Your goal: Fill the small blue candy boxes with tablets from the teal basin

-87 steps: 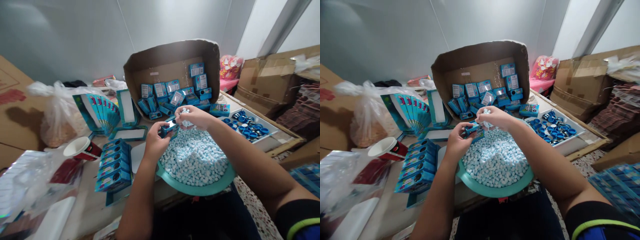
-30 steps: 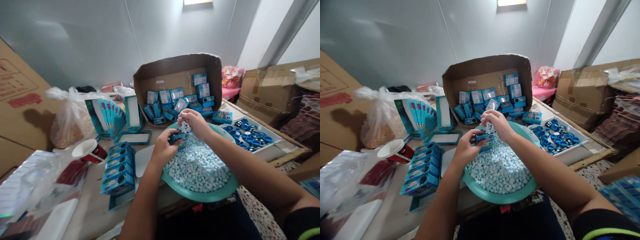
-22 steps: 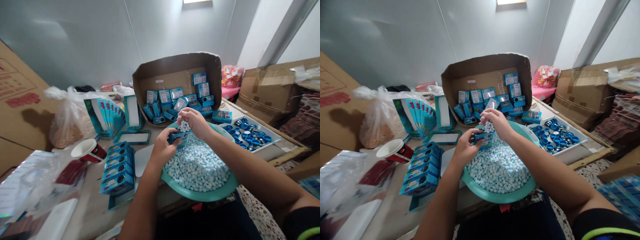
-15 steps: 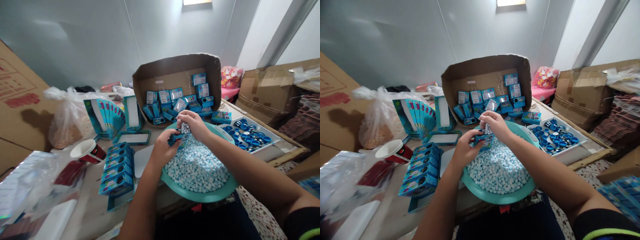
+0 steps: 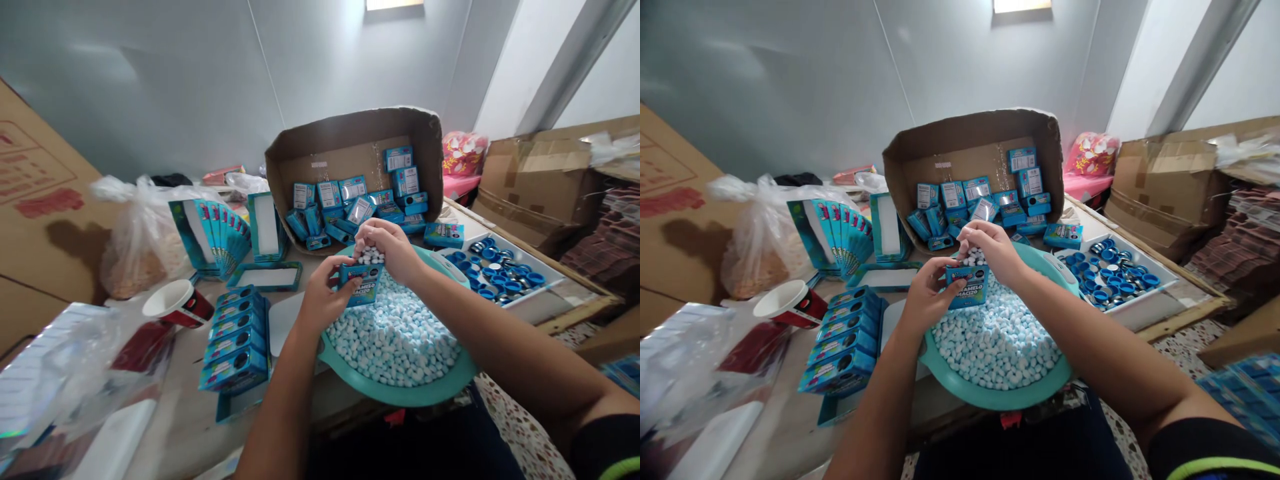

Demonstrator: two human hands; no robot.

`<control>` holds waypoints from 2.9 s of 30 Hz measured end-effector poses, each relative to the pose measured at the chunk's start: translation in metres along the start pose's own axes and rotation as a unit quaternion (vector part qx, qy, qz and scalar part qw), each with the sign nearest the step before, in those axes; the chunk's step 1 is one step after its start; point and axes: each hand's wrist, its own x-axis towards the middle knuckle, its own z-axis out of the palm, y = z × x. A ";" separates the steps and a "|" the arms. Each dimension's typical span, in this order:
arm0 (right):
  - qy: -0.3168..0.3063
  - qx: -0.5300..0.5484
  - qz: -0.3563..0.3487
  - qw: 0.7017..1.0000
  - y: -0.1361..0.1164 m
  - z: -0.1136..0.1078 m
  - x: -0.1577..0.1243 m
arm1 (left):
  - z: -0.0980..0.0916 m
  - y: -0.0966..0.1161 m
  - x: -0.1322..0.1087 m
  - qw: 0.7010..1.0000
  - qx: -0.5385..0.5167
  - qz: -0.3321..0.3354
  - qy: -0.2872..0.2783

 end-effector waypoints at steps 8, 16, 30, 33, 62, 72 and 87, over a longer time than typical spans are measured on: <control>0.001 -0.015 -0.019 1.000 0.007 0.000 0.000 | 0.000 0.001 0.001 1.000 0.017 -0.008 0.005; -0.005 -0.039 -0.025 0.999 0.003 0.002 -0.003 | 0.000 -0.003 0.002 0.992 -0.079 -0.089 0.048; -0.029 -0.164 -0.086 0.982 -0.001 0.003 -0.003 | -0.002 -0.003 0.005 0.981 -0.137 -0.126 0.055; -0.007 -0.201 -0.087 0.976 -0.001 0.002 -0.002 | -0.004 -0.003 0.007 0.979 -0.147 -0.125 0.067; -0.121 -0.267 -0.055 0.954 0.018 -0.005 -0.002 | -0.003 -0.004 0.005 0.992 0.000 -0.049 0.117; -0.090 -0.337 -0.089 0.933 0.023 -0.009 0.003 | -0.001 0.001 0.002 0.987 0.050 -0.019 0.154; 0.005 -0.401 -0.114 0.909 0.021 -0.015 0.006 | 0.001 0.004 0.000 0.984 0.076 -0.031 0.157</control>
